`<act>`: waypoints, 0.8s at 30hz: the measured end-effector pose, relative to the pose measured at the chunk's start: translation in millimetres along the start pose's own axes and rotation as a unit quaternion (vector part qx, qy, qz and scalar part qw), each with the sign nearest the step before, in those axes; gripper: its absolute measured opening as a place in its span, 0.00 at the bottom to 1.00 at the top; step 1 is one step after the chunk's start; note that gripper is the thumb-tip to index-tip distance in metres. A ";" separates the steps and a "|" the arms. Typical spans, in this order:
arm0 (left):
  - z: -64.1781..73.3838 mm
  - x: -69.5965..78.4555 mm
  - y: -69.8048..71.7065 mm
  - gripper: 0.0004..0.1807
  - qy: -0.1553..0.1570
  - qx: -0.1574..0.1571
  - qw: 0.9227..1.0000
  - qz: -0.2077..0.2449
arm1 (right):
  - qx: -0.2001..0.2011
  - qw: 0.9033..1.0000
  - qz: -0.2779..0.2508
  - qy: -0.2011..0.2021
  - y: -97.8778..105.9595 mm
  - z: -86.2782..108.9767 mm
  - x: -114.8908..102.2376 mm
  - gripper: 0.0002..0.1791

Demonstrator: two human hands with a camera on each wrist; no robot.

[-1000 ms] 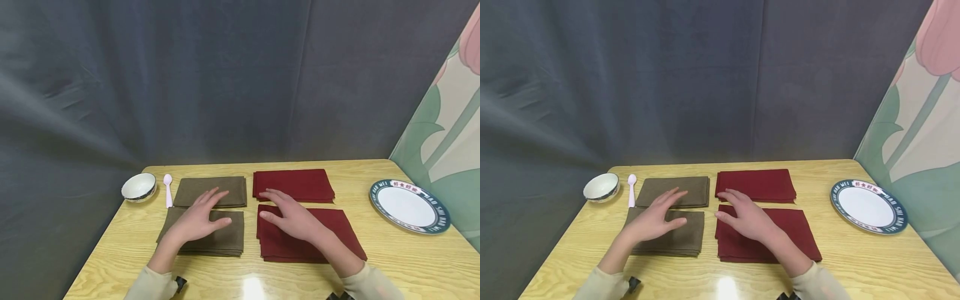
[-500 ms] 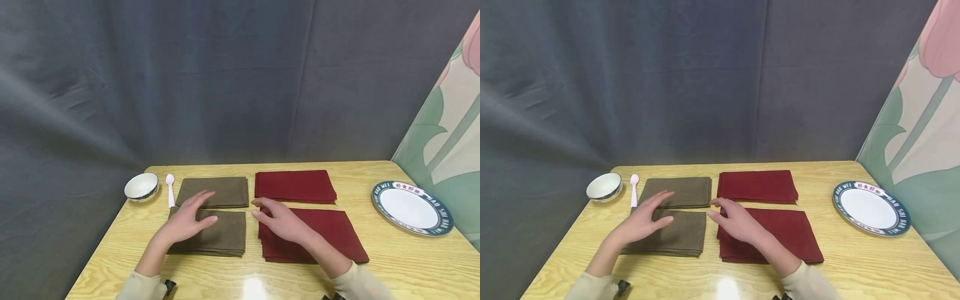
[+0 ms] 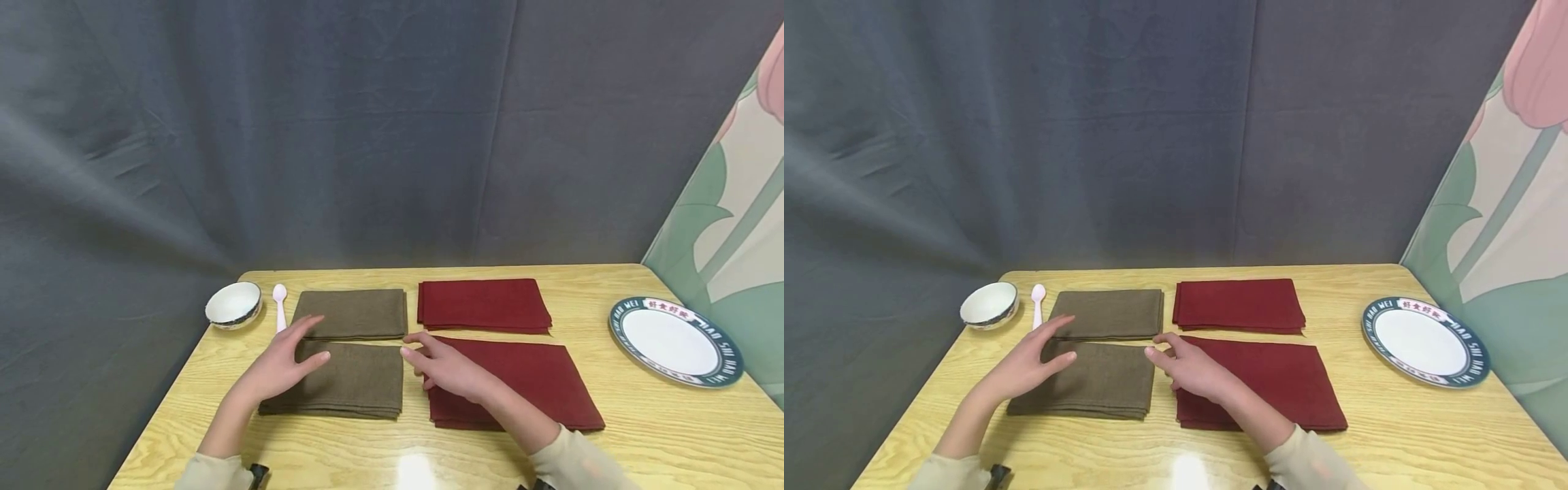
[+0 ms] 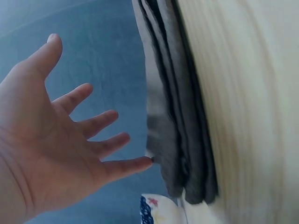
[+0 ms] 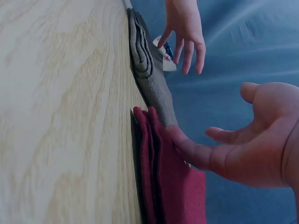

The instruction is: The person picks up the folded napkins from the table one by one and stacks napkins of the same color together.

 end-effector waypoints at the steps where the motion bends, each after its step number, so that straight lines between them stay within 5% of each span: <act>1: 1.4 -2.4 0.3 0.40 0.005 0.000 1.000 0.002 | -0.004 1.000 -0.007 -0.005 -1.1 0.4 -0.4 0.34; 11: 15.5 -20.7 1.6 0.39 0.054 -0.002 0.998 0.021 | -0.013 0.998 -0.046 -0.028 -10.7 0.4 0.9 0.35; 24: 22.5 -37.2 6.3 0.35 0.122 -0.011 0.990 0.074 | 0.033 0.988 -0.139 -0.065 -20.3 -4.2 4.0 0.40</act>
Point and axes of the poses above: each hand's wrist, its own z-axis away from the middle knuckle, its own y-axis out of the back of the hand, x = y × z, the point moved 1 cm from there along -z, towards the middle knuckle, and after that the axes turned 10 degrees about -z, right-handed, at the moved point
